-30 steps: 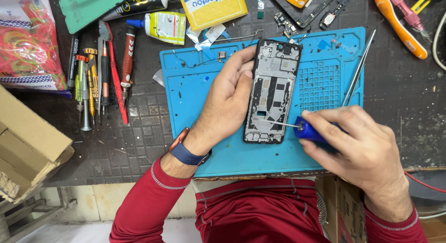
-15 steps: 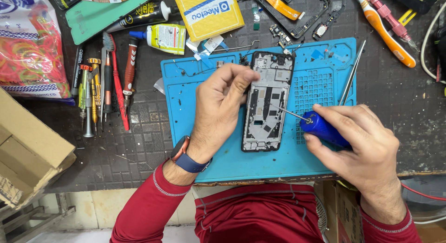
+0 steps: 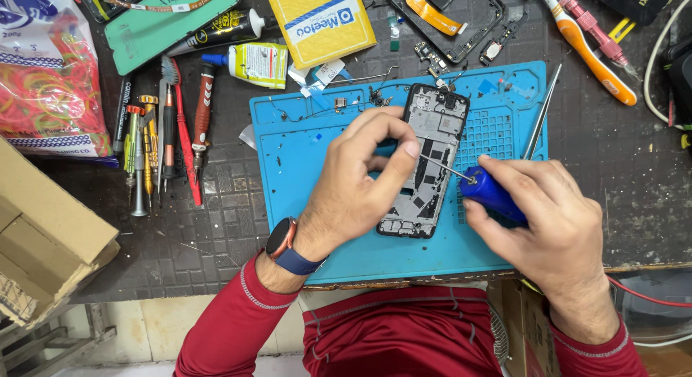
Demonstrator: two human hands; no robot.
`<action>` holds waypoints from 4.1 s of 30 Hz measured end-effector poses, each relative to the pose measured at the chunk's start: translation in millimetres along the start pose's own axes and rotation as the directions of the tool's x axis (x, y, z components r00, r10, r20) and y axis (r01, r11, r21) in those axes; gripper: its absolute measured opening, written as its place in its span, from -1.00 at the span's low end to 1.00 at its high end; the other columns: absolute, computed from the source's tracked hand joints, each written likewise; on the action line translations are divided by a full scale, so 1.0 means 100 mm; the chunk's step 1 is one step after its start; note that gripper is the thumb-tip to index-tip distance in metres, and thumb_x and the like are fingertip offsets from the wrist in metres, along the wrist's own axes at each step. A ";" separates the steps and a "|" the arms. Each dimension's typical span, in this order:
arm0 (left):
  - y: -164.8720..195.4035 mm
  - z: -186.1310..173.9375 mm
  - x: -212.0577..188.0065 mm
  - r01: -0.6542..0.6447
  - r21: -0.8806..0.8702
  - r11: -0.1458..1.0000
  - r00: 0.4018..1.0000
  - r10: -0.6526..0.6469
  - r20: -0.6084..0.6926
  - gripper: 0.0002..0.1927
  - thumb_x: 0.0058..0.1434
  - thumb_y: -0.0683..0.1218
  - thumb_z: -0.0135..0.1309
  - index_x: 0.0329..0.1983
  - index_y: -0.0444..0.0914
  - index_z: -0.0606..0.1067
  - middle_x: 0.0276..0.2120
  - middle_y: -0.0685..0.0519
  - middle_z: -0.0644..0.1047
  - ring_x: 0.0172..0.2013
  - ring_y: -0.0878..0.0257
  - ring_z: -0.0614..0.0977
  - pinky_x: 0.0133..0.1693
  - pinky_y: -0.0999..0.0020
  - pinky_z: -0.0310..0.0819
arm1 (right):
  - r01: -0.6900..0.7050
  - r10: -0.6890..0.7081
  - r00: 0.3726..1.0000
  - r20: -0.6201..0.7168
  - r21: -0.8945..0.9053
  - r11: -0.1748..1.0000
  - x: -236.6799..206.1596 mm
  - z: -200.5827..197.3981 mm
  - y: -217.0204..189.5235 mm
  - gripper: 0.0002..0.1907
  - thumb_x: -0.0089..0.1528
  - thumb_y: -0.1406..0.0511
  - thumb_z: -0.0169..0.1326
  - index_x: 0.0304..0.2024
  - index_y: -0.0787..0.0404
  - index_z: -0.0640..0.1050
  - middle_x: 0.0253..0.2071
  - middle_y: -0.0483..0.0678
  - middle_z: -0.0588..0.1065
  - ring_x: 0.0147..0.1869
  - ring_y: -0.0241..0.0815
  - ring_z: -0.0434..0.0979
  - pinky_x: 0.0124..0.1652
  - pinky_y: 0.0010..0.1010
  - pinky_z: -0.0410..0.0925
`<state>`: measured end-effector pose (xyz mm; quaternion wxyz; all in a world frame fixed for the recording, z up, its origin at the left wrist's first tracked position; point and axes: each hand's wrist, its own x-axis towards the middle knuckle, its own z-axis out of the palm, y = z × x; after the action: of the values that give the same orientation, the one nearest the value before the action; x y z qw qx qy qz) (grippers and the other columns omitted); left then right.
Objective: The person works on a disassembled smartphone frame on a blue repair mat, using a thin blade and tweezers to scrape and pick old adhesive and residue from the frame edges. They then use a blue-handled screwdriver to work on screws and components inside the phone frame.
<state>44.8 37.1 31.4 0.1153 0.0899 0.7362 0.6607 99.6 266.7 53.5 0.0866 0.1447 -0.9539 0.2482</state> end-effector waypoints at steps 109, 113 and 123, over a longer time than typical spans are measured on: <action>0.48 0.37 0.54 -0.851 0.525 -0.010 0.522 0.094 0.848 -0.70 -0.03 -0.06 0.18 -0.18 0.03 0.60 0.01 0.09 0.47 0.24 0.08 0.37 0.34 0.01 0.01 | -0.241 0.230 0.969 -0.086 -0.138 0.961 -0.80 -0.49 0.66 -0.59 0.17 0.35 0.41 0.06 0.29 0.64 -0.09 0.08 0.57 -0.06 -0.12 0.63 -0.08 -0.39 0.50; 0.48 0.41 0.53 -0.856 0.511 -0.085 0.516 -0.065 0.854 -0.85 0.02 -0.07 0.16 -0.32 0.03 0.61 -0.08 0.19 0.49 0.15 0.16 0.43 0.32 0.00 0.02 | -0.256 0.247 0.964 -0.104 -0.091 0.962 -0.83 -0.51 0.64 -0.58 0.17 0.37 0.41 0.07 0.30 0.63 -0.07 0.10 0.56 -0.05 -0.12 0.63 -0.07 -0.40 0.50; 0.49 0.48 0.53 -0.868 0.471 -0.155 0.482 -0.044 0.875 -0.88 0.08 -0.01 0.16 -0.30 0.04 0.60 -0.25 0.27 0.53 0.01 0.22 0.48 0.10 0.22 0.19 | -0.268 0.258 0.956 -0.141 -0.056 0.962 -0.84 -0.57 0.57 -0.58 0.19 0.38 0.41 0.09 0.28 0.63 -0.05 0.09 0.56 -0.03 -0.14 0.63 -0.04 -0.43 0.50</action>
<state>7.4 103.4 72.8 0.0110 0.6290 0.7693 -0.1109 165.9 362.0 57.1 0.1211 -0.0038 -0.9654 0.2309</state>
